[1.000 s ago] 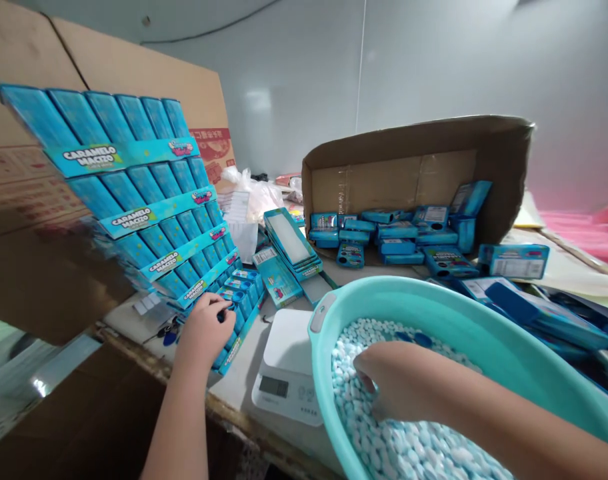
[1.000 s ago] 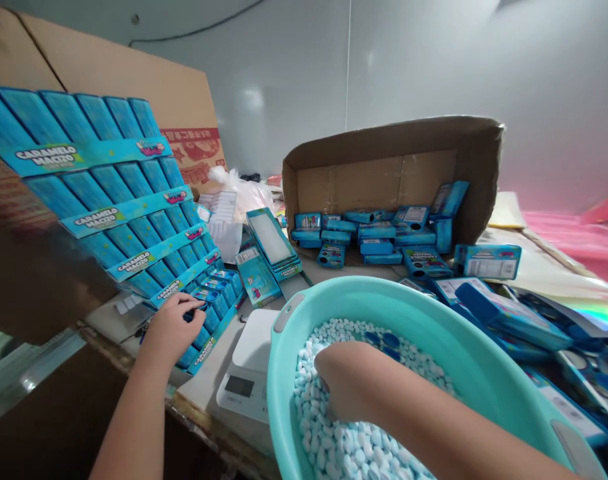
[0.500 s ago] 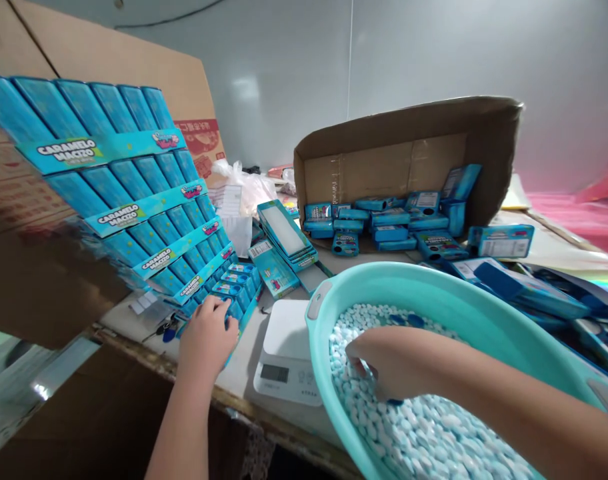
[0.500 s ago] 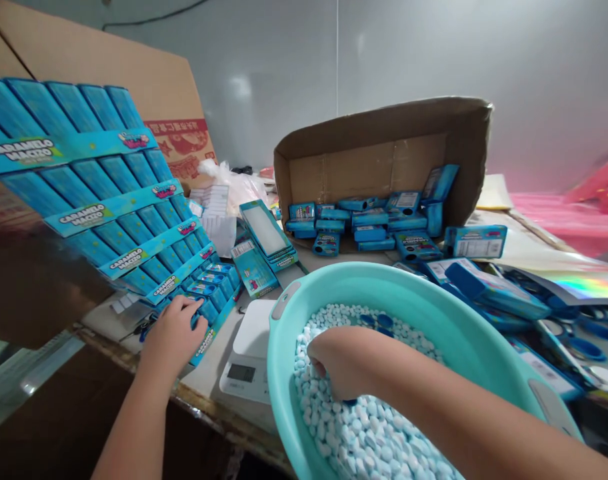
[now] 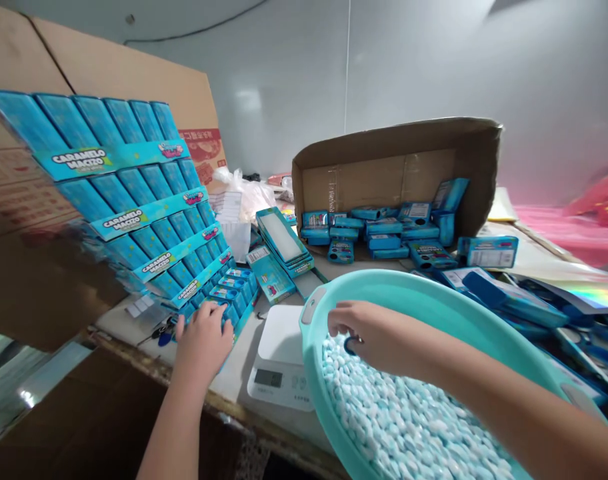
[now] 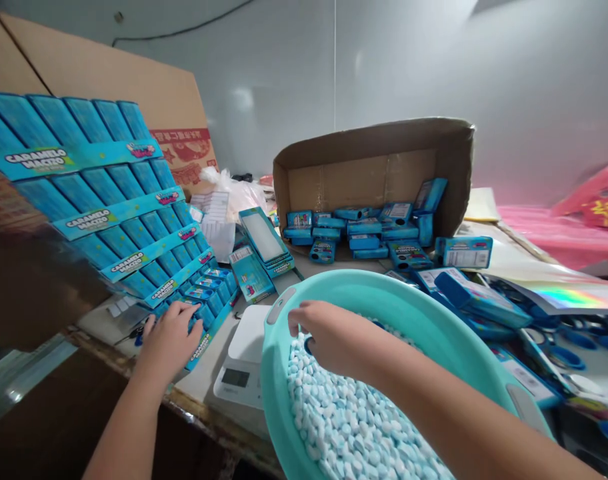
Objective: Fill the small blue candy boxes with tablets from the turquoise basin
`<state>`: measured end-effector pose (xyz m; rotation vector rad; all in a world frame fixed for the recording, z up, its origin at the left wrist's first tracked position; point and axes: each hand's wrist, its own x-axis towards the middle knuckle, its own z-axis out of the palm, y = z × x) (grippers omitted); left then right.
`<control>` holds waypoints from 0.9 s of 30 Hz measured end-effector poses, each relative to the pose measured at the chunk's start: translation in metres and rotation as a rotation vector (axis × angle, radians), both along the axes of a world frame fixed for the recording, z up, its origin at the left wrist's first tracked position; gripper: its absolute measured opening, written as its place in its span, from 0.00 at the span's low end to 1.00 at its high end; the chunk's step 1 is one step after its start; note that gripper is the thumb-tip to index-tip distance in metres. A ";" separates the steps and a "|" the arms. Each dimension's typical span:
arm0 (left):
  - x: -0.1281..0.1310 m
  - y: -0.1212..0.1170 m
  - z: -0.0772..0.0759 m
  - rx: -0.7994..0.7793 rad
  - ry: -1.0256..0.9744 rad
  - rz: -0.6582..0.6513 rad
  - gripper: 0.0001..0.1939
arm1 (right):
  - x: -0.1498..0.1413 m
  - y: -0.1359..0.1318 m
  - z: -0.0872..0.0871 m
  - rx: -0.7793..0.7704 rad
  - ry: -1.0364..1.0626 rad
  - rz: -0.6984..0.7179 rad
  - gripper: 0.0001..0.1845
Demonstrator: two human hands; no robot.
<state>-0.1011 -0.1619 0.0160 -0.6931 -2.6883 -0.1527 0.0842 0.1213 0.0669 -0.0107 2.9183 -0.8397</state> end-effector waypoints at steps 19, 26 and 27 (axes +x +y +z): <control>0.079 0.041 0.029 0.304 0.160 -0.857 0.04 | -0.012 -0.016 -0.006 -0.699 -0.025 0.086 0.17; 0.023 -0.021 0.018 0.113 0.271 -0.287 0.11 | -0.001 0.012 0.011 0.218 -0.230 -0.095 0.27; 0.017 -0.027 0.016 0.085 0.262 -0.240 0.12 | -0.001 0.016 0.011 0.221 -0.255 -0.137 0.29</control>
